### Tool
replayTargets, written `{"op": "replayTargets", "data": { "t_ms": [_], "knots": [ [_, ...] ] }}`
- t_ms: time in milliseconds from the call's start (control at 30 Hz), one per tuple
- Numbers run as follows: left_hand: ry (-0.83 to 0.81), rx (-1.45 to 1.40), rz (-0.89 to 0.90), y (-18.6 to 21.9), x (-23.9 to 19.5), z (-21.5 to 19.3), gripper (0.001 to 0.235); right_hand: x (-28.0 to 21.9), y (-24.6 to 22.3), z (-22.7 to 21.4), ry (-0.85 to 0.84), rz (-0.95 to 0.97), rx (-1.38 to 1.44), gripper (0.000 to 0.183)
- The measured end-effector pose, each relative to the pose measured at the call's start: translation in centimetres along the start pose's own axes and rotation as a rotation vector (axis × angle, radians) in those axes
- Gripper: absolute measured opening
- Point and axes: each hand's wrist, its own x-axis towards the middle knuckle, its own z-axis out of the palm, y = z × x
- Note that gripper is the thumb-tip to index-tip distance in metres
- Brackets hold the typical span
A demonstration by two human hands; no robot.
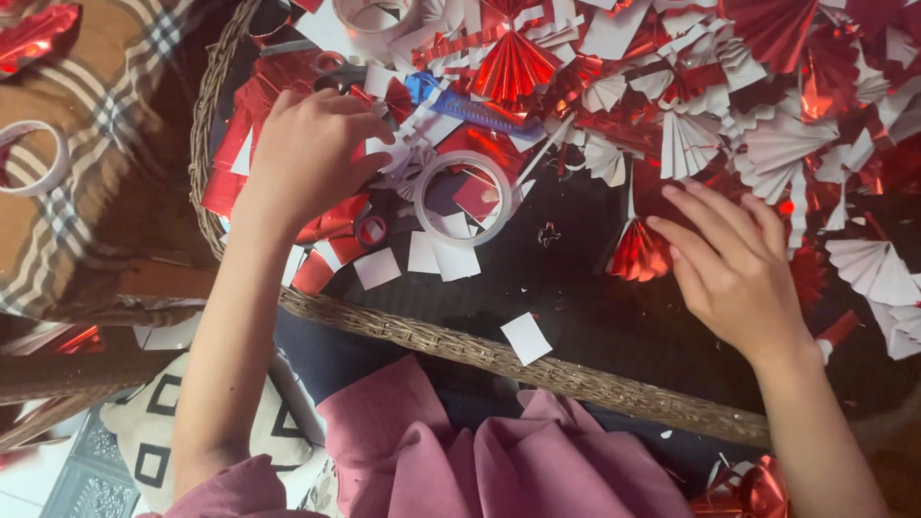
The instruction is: Assembling decorative paper fans using red foil paper, double-sided tape, and scissors.
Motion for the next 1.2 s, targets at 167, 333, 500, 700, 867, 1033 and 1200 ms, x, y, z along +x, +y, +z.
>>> {"op": "replayTargets", "data": {
  "t_ms": [167,333,500,700,867,1033,1200],
  "knots": [
    [-0.091,-0.047,-0.072,0.0,0.5,0.2,0.019,0.0,-0.9,-0.2,0.121,-0.03,0.079,0.016],
    [-0.255,-0.152,-0.126,0.2,0.2,-1.1,0.015,0.1,-1.8,1.1,0.148,-0.118,0.09,0.009],
    [0.013,0.051,-0.045,-1.3,-0.1,1.4,0.028,2.0,-3.3,0.0,0.131,-0.187,0.084,0.011],
    [-0.081,-0.071,-0.088,-2.1,1.6,4.5,0.022,2.1,-3.5,0.1,0.13,-0.218,0.039,0.012],
    [0.065,-0.178,-0.092,-3.0,2.2,5.8,0.008,2.1,-3.5,0.4,0.155,-0.221,0.053,0.008],
    [0.136,-0.28,-0.07,-3.1,2.7,3.0,0.015,2.0,-3.7,0.7,0.083,-0.221,0.064,0.03],
    [0.457,-0.799,-0.046,-3.0,3.7,-0.7,0.01,1.4,-3.3,1.4,0.072,-0.214,0.078,0.034]
  ]
}}
